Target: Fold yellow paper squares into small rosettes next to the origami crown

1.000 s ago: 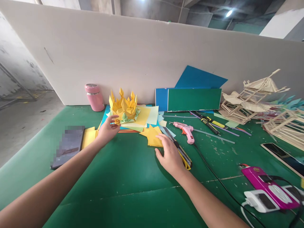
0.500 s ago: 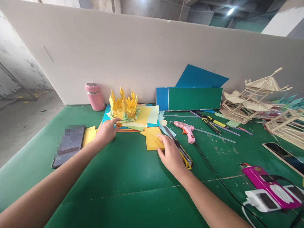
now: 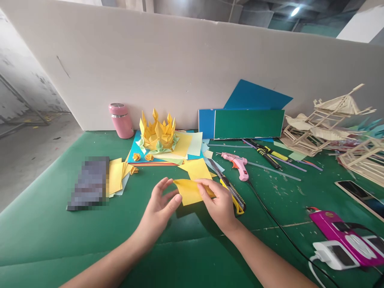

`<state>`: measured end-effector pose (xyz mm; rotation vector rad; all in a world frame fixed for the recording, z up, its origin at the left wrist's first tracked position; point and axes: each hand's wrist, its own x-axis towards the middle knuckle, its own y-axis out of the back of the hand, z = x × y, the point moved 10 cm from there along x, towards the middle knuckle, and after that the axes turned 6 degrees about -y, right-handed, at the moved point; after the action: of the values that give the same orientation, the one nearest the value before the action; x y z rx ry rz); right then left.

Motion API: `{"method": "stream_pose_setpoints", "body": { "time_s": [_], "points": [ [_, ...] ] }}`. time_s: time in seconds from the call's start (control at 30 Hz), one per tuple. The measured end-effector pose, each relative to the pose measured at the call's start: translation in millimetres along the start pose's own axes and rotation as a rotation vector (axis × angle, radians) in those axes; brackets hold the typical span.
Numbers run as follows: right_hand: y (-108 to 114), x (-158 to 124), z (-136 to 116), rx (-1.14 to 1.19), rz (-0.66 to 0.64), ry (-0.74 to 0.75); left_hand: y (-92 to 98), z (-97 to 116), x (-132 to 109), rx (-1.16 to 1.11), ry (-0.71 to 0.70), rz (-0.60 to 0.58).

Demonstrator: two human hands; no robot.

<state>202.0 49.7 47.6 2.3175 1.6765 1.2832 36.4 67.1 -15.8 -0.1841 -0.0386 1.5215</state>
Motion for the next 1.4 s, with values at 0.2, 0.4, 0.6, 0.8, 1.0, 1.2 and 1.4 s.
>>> {"method": "stream_pose_setpoints", "body": {
  "time_s": [0.2,0.4,0.6,0.8,1.0,1.2,1.4],
  "points": [
    [-19.1,-11.0,-1.3,0.136,-0.108,-0.066,11.1,-4.3,1.1,-0.145,0.04,0.08],
    [-44.5,-22.0,7.4,0.413,-0.282,-0.242,9.4,-8.1,4.3,-0.073,0.065,-0.008],
    [-49.3,-24.1,14.1,0.53,-0.344,-0.316,11.2,-12.2,6.6,0.039,0.027,-0.013],
    [-49.8,-19.7,11.1,0.374,-0.423,-0.282,21.9,-10.6,15.8,0.134,-0.001,0.005],
    [-45.1,-16.7,-8.5,0.298,-0.447,-0.066,19.2,-10.3,17.6,-0.001,0.102,-0.019],
    [-30.2,-15.3,-21.6,-0.139,-0.253,0.199,17.2,-7.5,17.4,0.161,0.023,-0.068],
    [-30.8,-18.8,-27.4,-0.221,-0.264,0.314,15.7,-0.1,18.7,0.37,-0.118,-0.096]
  ]
}}
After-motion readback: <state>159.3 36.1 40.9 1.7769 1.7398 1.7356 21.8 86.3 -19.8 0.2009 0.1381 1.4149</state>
